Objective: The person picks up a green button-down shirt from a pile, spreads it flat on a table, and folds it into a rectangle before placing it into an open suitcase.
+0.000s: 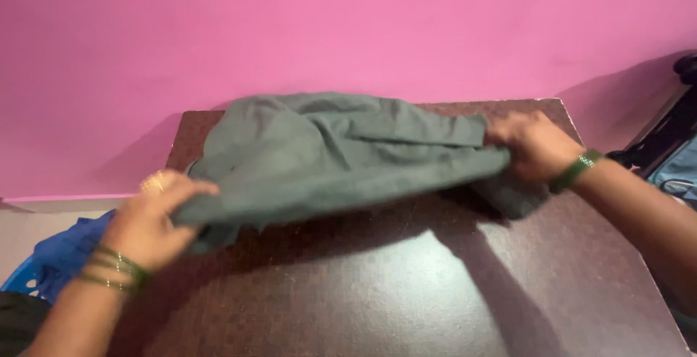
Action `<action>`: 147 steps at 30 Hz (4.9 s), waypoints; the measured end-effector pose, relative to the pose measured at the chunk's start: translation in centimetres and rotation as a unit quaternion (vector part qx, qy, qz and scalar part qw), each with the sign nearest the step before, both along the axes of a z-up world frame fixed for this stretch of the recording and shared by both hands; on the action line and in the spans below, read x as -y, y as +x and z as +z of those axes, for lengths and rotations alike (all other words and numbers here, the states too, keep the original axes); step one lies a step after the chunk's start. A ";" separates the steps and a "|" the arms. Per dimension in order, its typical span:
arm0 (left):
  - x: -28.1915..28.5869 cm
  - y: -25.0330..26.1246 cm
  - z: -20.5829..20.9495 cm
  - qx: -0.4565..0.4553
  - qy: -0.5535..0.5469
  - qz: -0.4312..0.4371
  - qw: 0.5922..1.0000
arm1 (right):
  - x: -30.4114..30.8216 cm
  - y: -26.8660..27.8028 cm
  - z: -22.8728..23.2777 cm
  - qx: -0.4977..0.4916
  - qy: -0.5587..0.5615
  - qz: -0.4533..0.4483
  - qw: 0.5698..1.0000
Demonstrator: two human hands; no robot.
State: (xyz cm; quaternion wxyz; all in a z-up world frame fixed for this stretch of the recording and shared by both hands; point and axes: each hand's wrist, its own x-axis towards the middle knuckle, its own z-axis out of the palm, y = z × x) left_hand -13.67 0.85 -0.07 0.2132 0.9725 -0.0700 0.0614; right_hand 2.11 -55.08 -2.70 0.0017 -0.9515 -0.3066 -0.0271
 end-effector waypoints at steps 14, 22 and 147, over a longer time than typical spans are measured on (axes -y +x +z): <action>2.7 -11.4 -20.2 -0.286 -0.007 -0.208 0.935 | 8.9 -12.8 -10.0 -0.327 -0.284 0.078 0.898; 9.4 -7.6 -12.6 -0.227 -0.021 -0.103 0.968 | 5.9 -11.4 -11.0 -0.216 -0.199 -0.202 0.934; 13.6 -10.9 -22.6 -0.188 0.123 0.058 0.973 | 6.4 -12.3 -22.2 -0.005 -0.054 -0.249 0.967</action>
